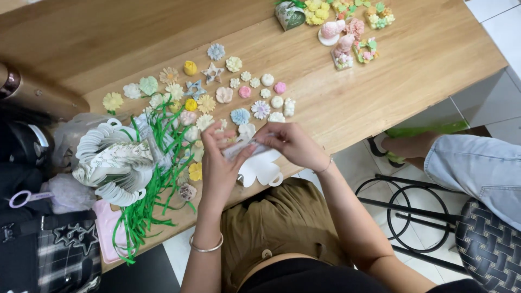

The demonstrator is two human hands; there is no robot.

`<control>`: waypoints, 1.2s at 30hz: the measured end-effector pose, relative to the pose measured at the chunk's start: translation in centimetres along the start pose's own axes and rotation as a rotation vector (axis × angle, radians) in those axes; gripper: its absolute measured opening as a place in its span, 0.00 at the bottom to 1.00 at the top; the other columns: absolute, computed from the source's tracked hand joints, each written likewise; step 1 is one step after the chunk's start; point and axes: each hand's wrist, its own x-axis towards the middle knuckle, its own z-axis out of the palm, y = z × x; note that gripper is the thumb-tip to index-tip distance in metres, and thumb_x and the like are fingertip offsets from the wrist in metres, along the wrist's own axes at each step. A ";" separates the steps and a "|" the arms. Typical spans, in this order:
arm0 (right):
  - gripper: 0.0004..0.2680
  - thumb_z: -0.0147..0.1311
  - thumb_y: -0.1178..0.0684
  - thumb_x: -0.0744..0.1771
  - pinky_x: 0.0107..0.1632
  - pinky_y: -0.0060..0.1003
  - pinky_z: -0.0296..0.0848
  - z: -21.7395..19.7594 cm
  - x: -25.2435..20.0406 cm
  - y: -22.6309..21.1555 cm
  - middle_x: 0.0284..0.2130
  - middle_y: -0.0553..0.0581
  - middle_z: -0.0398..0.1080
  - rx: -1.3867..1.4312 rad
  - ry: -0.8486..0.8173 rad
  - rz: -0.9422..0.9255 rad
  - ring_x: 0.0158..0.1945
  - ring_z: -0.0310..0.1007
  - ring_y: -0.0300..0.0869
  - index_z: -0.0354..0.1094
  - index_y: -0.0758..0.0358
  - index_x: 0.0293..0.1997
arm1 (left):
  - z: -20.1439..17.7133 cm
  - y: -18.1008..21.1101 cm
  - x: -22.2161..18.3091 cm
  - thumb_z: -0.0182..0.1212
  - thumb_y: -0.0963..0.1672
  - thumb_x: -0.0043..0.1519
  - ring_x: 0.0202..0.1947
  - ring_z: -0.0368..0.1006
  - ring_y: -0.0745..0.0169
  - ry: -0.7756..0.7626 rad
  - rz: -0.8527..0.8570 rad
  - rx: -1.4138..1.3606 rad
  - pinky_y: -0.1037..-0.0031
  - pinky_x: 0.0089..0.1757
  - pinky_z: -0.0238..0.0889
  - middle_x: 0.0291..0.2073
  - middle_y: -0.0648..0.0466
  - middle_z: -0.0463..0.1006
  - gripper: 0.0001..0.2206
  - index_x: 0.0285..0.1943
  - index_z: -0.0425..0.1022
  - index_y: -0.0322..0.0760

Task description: The person is sorting and examining various wax flower shapes and placing them on a shelf.

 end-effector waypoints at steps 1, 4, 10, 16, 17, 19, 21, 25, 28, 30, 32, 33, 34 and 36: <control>0.06 0.55 0.56 0.70 0.43 0.28 0.74 0.3 -0.1 -0.2 0.35 0.52 0.77 -0.004 0.011 -0.006 0.39 0.73 0.32 0.75 0.68 0.46 | -0.1 -0.2 -0.7 0.75 0.49 0.56 0.52 0.74 0.51 -0.005 0.012 -0.004 0.65 0.50 0.71 0.58 0.39 0.71 0.40 0.71 0.52 0.30; 0.06 0.55 0.56 0.70 0.44 0.31 0.74 1.5 -0.7 -0.3 0.36 0.53 0.78 -0.064 0.022 -0.035 0.40 0.74 0.34 0.74 0.67 0.46 | -0.3 -1.2 -2.9 0.73 0.48 0.56 0.32 0.79 0.66 -0.115 -0.250 0.065 0.71 0.33 0.70 0.32 0.50 0.81 0.21 0.51 0.72 0.34; 0.05 0.53 0.58 0.70 0.47 0.35 0.75 5.1 -1.4 0.3 0.38 0.59 0.78 -0.067 0.186 -0.138 0.42 0.77 0.41 0.72 0.67 0.48 | -1.0 -1.3 -4.3 0.67 0.47 0.65 0.19 0.58 0.69 -0.003 -0.282 0.099 0.68 0.23 0.53 0.17 0.51 0.69 0.13 0.36 0.73 0.33; 0.05 0.51 0.59 0.71 0.46 0.35 0.77 5.3 -1.0 0.1 0.39 0.61 0.78 -0.118 0.263 -0.215 0.44 0.81 0.42 0.71 0.66 0.50 | -2.6 0.2 -2.5 0.66 0.50 0.62 0.13 0.63 0.58 -0.012 -0.258 0.418 0.65 0.22 0.54 0.13 0.49 0.69 0.13 0.37 0.76 0.36; 0.06 0.51 0.59 0.70 0.46 0.35 0.77 5.2 -0.9 0.5 0.39 0.61 0.79 -0.131 0.296 -0.216 0.43 0.81 0.42 0.71 0.66 0.51 | -3.0 -0.1 -2.4 0.66 0.50 0.61 0.13 0.65 0.58 0.007 -0.204 0.397 0.66 0.22 0.55 0.13 0.50 0.70 0.13 0.37 0.77 0.36; 0.06 0.51 0.60 0.70 0.45 0.35 0.77 4.4 -1.0 1.3 0.40 0.61 0.79 -0.138 0.292 -0.219 0.43 0.81 0.42 0.71 0.66 0.51 | -4.3 -0.8 -2.5 0.66 0.51 0.60 0.14 0.67 0.58 0.052 -0.175 0.384 0.66 0.22 0.57 0.14 0.51 0.71 0.14 0.36 0.77 0.37; 0.08 0.51 0.60 0.69 0.36 0.35 0.76 2.4 -0.5 2.1 0.39 0.59 0.80 -0.187 0.502 0.044 0.34 0.80 0.42 0.72 0.62 0.53 | -6.0 -1.5 -2.4 0.62 0.51 0.66 0.17 0.73 0.55 0.038 -0.257 0.449 0.62 0.26 0.63 0.16 0.55 0.75 0.13 0.40 0.76 0.39; 0.07 0.54 0.60 0.70 0.34 0.35 0.71 -1.0 -1.6 6.0 0.30 0.62 0.75 -0.356 0.612 -0.035 0.32 0.74 0.40 0.69 0.63 0.53 | -9.7 -7.2 -5.1 0.60 0.50 0.69 0.30 0.78 0.42 0.088 -0.360 0.631 0.52 0.32 0.66 0.29 0.49 0.82 0.14 0.55 0.73 0.39; 0.08 0.49 0.62 0.68 0.29 0.32 0.65 -1.3 -1.9 7.8 0.31 0.54 0.69 -0.250 0.588 -0.016 0.29 0.69 0.35 0.60 0.64 0.52 | -11.8 -9.8 -7.0 0.68 0.49 0.60 0.44 0.75 0.31 0.042 -0.457 0.772 0.49 0.40 0.68 0.44 0.34 0.77 0.26 0.64 0.65 0.35; 0.03 0.49 0.63 0.71 0.31 0.31 0.63 -1.1 -1.7 10.6 0.34 0.54 0.68 -0.172 0.454 0.082 0.32 0.65 0.35 0.58 0.66 0.46 | -12.5 -11.3 -7.7 0.68 0.46 0.60 0.54 0.68 0.26 0.173 -0.398 0.676 0.51 0.49 0.66 0.55 0.28 0.69 0.32 0.71 0.57 0.27; 0.03 0.49 0.63 0.70 0.31 0.30 0.67 0.4 -0.5 10.8 0.35 0.53 0.68 -0.131 0.306 0.078 0.32 0.66 0.34 0.59 0.66 0.45 | -13.0 -12.1 -7.5 0.69 0.44 0.61 0.58 0.65 0.26 0.263 -0.341 0.649 0.51 0.53 0.63 0.58 0.28 0.66 0.33 0.72 0.55 0.25; 0.03 0.49 0.64 0.70 0.32 0.29 0.71 1.0 0.0 10.9 0.36 0.53 0.68 -0.089 0.186 0.075 0.33 0.67 0.33 0.61 0.66 0.45 | -13.2 -12.6 -7.2 0.70 0.42 0.61 0.62 0.62 0.25 0.335 -0.260 0.620 0.52 0.57 0.61 0.61 0.27 0.63 0.35 0.73 0.54 0.22; 0.03 0.49 0.64 0.70 0.32 0.29 0.71 1.9 1.0 9.8 0.36 0.53 0.68 -0.091 0.173 0.078 0.33 0.67 0.33 0.61 0.66 0.45 | -13.3 -12.9 -6.5 0.70 0.42 0.61 0.62 0.62 0.25 0.342 -0.272 0.620 0.52 0.57 0.61 0.61 0.27 0.63 0.35 0.73 0.54 0.22; 0.05 0.52 0.63 0.68 0.29 0.29 0.71 3.7 2.6 7.9 0.38 0.52 0.69 0.039 0.040 0.139 0.30 0.70 0.33 0.63 0.65 0.46 | -13.5 -13.8 -5.3 0.71 0.41 0.60 0.65 0.59 0.29 0.456 -0.269 0.505 0.53 0.62 0.56 0.63 0.29 0.61 0.37 0.74 0.51 0.21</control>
